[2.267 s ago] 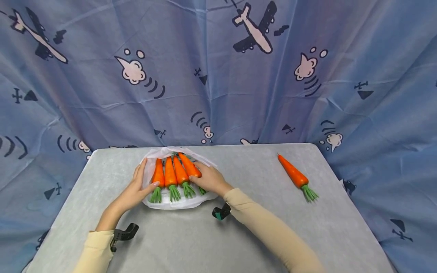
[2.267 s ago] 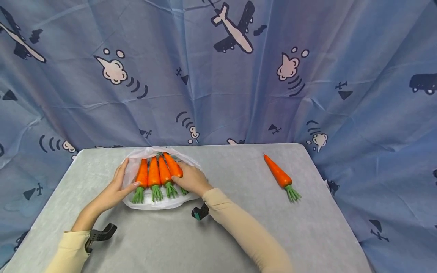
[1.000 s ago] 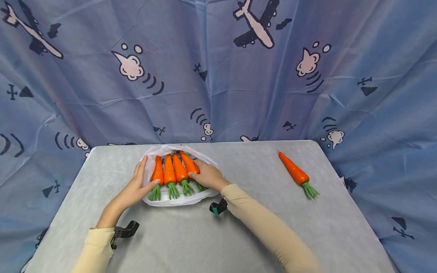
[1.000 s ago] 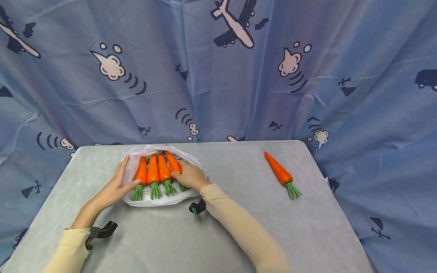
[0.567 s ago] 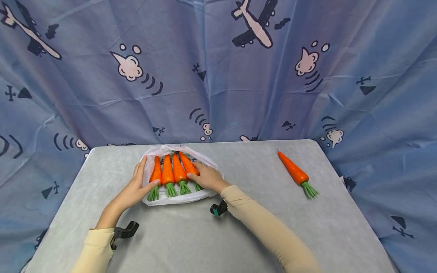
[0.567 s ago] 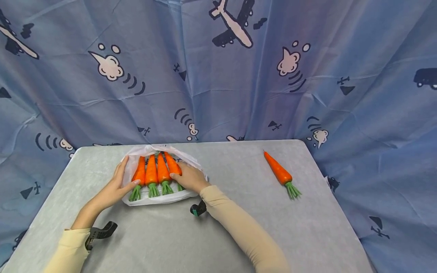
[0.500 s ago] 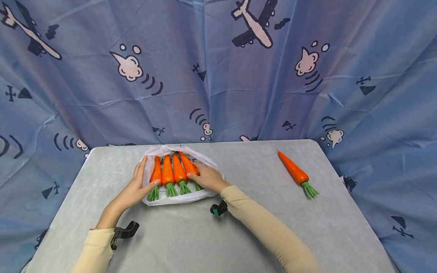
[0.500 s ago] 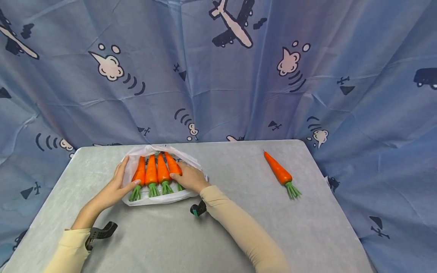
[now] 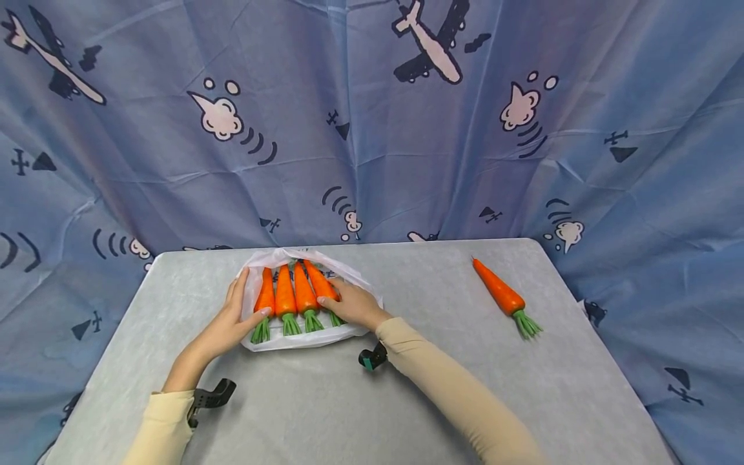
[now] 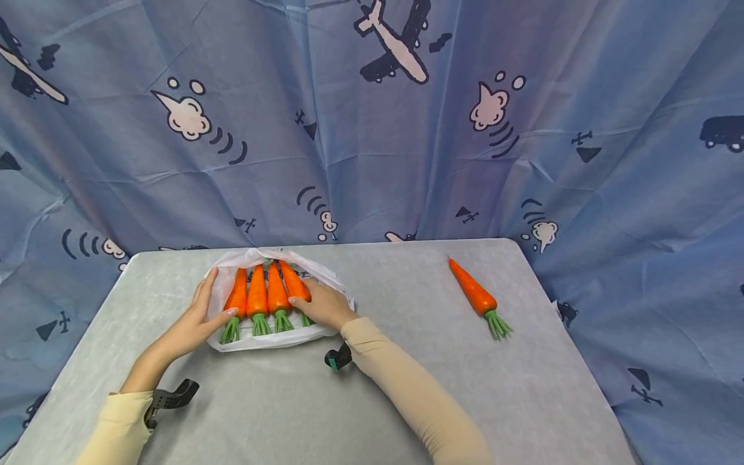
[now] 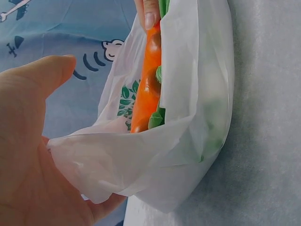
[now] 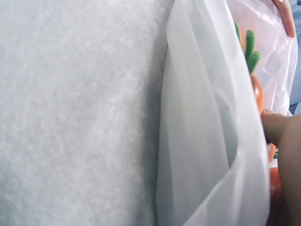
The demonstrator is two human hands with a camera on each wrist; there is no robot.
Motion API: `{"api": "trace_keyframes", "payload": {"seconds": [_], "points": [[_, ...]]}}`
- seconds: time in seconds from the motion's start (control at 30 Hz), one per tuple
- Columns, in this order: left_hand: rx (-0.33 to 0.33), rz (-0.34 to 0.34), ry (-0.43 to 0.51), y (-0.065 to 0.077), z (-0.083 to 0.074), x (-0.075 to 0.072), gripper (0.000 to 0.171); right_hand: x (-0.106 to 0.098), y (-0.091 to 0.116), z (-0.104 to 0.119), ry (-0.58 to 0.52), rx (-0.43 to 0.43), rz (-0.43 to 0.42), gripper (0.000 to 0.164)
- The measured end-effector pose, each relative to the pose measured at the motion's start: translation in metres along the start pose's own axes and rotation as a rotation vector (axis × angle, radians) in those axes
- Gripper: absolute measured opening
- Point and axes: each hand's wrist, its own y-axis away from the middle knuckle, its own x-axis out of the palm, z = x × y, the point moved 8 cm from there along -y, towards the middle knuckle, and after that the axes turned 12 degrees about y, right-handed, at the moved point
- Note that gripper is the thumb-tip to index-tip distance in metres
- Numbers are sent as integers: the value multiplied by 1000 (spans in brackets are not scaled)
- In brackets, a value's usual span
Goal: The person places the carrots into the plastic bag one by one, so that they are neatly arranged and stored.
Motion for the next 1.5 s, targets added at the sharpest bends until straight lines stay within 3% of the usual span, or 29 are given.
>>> {"api": "trace_keyframes", "payload": {"seconds": [0.67, 0.97, 1.5], "points": [[-1, 3, 10, 0, 0, 0, 102, 3, 0, -4, -79, 6, 28, 58], [-5, 4, 12, 0, 0, 0, 102, 5, -1, -5, -76, -37, 64, 55], [18, -9, 12, 3, -5, -1, 100, 4, -1, -6, -99, -71, -4, 58]]}}
